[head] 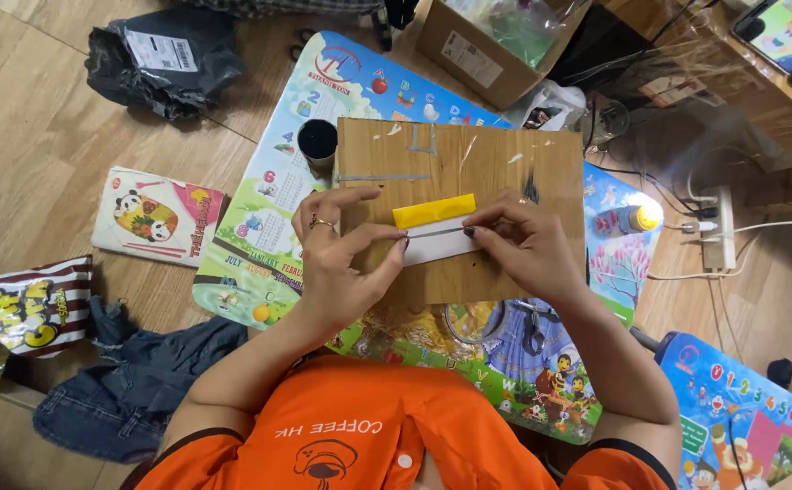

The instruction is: The person is crafting a small object by manipulating a clear plastic ring and a feather. They use scissors to cut a piece of plastic and then attach the feather to the ring using a yellow and white adhesive strip.

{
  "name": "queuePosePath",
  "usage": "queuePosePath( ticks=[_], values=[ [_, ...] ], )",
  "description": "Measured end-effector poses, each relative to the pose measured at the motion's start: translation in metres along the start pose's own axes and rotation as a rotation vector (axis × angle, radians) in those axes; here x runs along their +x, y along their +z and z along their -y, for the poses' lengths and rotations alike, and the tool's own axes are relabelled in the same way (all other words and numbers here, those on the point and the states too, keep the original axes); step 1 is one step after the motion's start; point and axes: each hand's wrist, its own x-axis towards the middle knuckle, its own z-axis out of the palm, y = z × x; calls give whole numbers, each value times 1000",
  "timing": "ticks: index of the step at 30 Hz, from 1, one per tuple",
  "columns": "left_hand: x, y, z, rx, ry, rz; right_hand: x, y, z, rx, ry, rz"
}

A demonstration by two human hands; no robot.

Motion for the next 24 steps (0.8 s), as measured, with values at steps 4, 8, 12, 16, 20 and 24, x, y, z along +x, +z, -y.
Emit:
queuePosePath(
  ticks=[4, 8, 12, 16, 20, 24],
  values=[
    [-8, 0, 10, -2, -37, 2, -3, 10, 0, -148, 7, -46],
    [-15, -16, 11, 28, -4, 25, -13, 26, 5, -201, 61, -79],
    [-16, -31, 19, 128, 65, 28, -20, 33, 9, -186, 61, -60],
    [-8, -40, 36, 260, 174, -84, -21, 36, 11, -173, -30, -78],
    [4, -71, 58, 273, 234, -210, -23, 35, 16, -136, -37, -113],
    [14, -41, 25, -169, 176, 102, -23, 33, 45, -226, -122, -98]
  ],
)
